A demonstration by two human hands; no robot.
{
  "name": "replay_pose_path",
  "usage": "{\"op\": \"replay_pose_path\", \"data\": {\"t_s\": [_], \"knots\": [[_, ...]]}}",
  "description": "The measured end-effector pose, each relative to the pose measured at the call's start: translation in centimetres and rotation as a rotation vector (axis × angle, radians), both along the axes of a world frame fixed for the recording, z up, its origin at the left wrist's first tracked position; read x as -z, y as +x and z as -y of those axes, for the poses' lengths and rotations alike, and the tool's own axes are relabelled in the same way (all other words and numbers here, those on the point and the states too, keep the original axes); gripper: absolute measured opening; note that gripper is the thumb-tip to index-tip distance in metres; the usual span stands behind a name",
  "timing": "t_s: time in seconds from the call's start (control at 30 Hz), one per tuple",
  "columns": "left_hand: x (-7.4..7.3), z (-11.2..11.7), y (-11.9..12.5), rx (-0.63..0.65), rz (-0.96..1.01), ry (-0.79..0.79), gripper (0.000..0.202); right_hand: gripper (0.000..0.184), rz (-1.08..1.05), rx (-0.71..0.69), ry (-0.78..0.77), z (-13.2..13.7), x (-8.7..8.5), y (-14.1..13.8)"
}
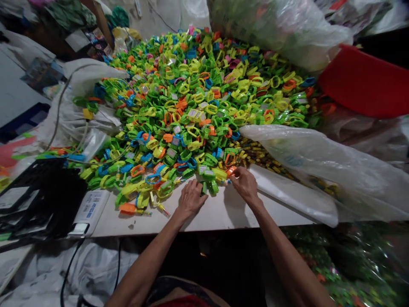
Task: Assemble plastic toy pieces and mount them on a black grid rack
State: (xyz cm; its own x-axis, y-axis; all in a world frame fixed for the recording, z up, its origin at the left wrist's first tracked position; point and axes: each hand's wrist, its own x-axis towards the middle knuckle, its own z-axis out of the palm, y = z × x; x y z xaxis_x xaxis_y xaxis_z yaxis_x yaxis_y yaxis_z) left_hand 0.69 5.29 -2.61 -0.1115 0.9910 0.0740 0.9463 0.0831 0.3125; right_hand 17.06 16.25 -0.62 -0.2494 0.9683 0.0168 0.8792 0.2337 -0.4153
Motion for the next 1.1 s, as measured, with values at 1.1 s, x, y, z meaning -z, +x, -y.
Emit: {"op": "replay_pose_path", "data": {"t_s": [1.1], "knots": [[-0.7,2.3,-2.0,-0.434,0.896,0.179,0.060,0.039,0.153,0.312,0.153,-8.0,-1.5,2.4]]}}
